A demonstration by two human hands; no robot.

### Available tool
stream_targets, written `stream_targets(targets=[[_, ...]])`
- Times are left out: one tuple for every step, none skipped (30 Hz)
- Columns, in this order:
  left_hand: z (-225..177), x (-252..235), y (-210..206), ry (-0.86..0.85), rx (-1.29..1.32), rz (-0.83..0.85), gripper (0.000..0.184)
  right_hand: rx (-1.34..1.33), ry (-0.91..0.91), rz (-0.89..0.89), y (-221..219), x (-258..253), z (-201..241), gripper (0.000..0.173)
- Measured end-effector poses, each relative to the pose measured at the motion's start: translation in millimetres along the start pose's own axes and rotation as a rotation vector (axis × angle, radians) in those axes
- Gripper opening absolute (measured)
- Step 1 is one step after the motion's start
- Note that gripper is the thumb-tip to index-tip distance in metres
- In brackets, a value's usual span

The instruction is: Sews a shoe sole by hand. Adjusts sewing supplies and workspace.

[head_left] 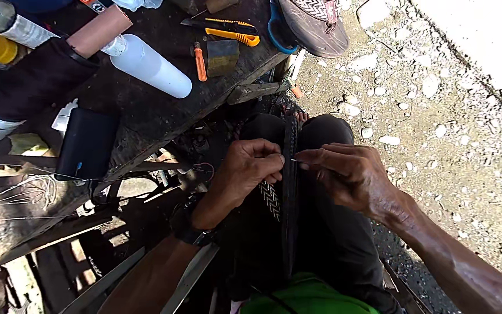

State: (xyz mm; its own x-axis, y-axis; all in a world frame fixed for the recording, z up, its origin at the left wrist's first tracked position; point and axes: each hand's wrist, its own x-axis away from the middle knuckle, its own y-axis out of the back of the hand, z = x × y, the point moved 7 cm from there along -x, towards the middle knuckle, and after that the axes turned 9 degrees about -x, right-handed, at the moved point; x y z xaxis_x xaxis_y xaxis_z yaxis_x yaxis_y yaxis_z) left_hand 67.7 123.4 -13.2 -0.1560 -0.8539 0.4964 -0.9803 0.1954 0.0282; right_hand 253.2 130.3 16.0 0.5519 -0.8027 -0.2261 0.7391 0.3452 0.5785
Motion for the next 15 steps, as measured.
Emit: stream_targets(targets=[[1,0,1,0.002,0.003,0.002,0.006,-0.006,0.003,-0.005,-1,0,0,0.028],[1,0,1,0.005,0.006,0.005,0.006,-0.011,0.007,-0.009,-2,0,-1,0.028],[2,0,2,0.005,0.012,0.01,0.006,-0.018,0.012,-0.015,-3,0,-1,0.028],[3,0,3,0.001,0.02,0.014,0.006,-0.025,0.016,-0.018,-4,0,-1,0.028],[3,1,3,-0.005,0.03,0.019,0.007,-0.032,0.017,-0.021,-5,-1,-1,0.028],[4,1,4,-0.01,0.039,0.023,0.008,-0.039,0.018,-0.025,-6,-2,-1,0.027],[5,1,5,-0.012,0.049,0.027,0.008,-0.044,0.018,-0.027,-7,-2,-1,0.027],[6,1,5,-0.015,0.06,0.031,0.008,-0.046,0.02,-0.03,-7,-2,-1,0.027],[6,1,6,-0.017,0.07,0.036,0.008,-0.05,0.025,-0.038,-8,-2,-1,0.026],[7,1,6,-0.017,0.08,0.042,0.009,-0.056,0.028,-0.045,-8,-2,-1,0.026],[8,2,6,-0.021,0.091,0.05,0.009,-0.064,0.031,-0.052,-9,-2,-1,0.025],[8,1,7,-0.023,0.099,0.057,0.009,-0.07,0.033,-0.059,-9,-3,-1,0.025],[8,1,7,-0.025,0.107,0.063,0.009,-0.072,0.034,-0.069,-10,-3,-1,0.024],[8,1,6,-0.026,0.116,0.069,0.009,-0.074,0.032,-0.08,-11,-3,-1,0.024],[9,1,5,-0.024,0.125,0.072,0.009,-0.076,0.026,-0.089,-12,-3,0,0.023]])
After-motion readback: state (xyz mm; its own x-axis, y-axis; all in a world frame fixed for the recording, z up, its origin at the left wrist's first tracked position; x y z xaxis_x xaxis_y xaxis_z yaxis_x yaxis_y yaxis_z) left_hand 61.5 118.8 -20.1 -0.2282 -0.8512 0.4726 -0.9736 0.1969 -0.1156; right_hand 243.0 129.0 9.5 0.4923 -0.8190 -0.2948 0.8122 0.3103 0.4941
